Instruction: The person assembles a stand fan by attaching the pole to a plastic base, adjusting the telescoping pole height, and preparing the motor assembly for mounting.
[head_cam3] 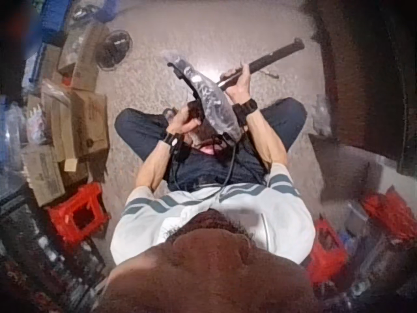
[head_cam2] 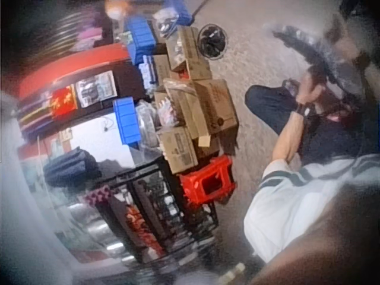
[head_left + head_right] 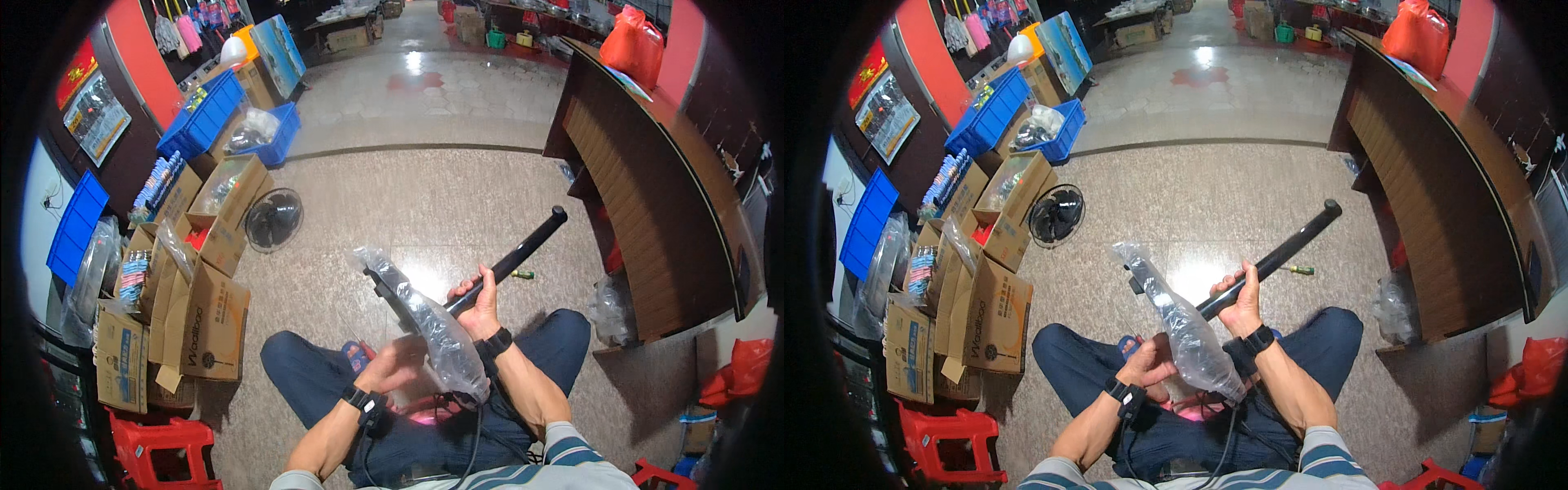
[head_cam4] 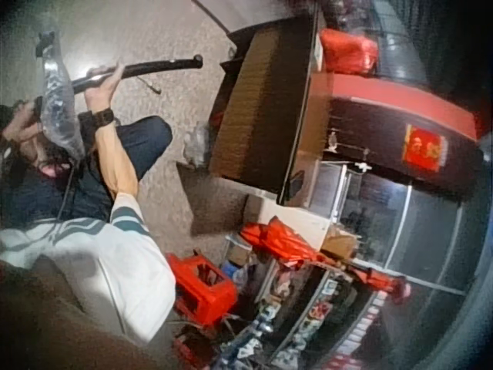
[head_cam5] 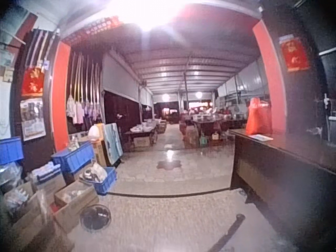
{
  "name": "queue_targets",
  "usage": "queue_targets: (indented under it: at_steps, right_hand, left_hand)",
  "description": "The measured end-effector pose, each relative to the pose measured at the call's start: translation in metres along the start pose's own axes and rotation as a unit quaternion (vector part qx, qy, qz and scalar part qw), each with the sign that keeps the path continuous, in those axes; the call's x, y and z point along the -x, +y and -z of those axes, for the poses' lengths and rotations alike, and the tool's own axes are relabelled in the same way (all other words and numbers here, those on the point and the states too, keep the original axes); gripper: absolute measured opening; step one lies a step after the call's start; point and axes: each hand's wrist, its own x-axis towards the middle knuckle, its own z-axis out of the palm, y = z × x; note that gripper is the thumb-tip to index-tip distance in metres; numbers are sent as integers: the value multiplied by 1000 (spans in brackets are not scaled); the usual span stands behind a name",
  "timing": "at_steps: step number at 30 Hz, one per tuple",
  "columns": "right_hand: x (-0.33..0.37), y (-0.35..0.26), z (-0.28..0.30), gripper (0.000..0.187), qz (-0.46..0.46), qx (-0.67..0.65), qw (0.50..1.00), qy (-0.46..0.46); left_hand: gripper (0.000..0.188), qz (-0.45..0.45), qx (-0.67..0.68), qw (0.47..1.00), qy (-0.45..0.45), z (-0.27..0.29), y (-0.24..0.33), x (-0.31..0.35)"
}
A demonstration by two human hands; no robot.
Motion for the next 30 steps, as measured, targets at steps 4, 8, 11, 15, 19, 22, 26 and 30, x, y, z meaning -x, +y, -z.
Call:
queue_targets:
  at_steps: [4,8,11,15,19,22,26,30]
  right_hand:
    - [0,2,3,35,-17,0,1000,-12]
    - [-2,5,4,35,-36,-9,999,-17]
    - [2,5,4,35,-46,2,999,-24]
    - [4,11,2,35,-48,28,998,-33]
    - [8,10,1,34,-23,56,998,-34]
    - [12,13,-4,33,-17,63,996,-53]
    - [10,9,-2,32,-29,15,999,-41]
    - [14,8,-4,32,-43,9,998,-34]
  left_hand:
    - [18,-9,-23,1000,-6,18,-5,-4]
    - [17,33,-8,999,37,27,-4,-1]
    - [17,50,69,992,88,17,-4,0]
    - [32,75,125,989,-39,73,-12,-13]
    - [36,78,72,991,79,38,-13,-1]
    - [36,57,44,994,85,27,-10,4]
    - [39,84,150,984,40,26,-13,2]
    - [44,71,86,991,74,22,-8,4]
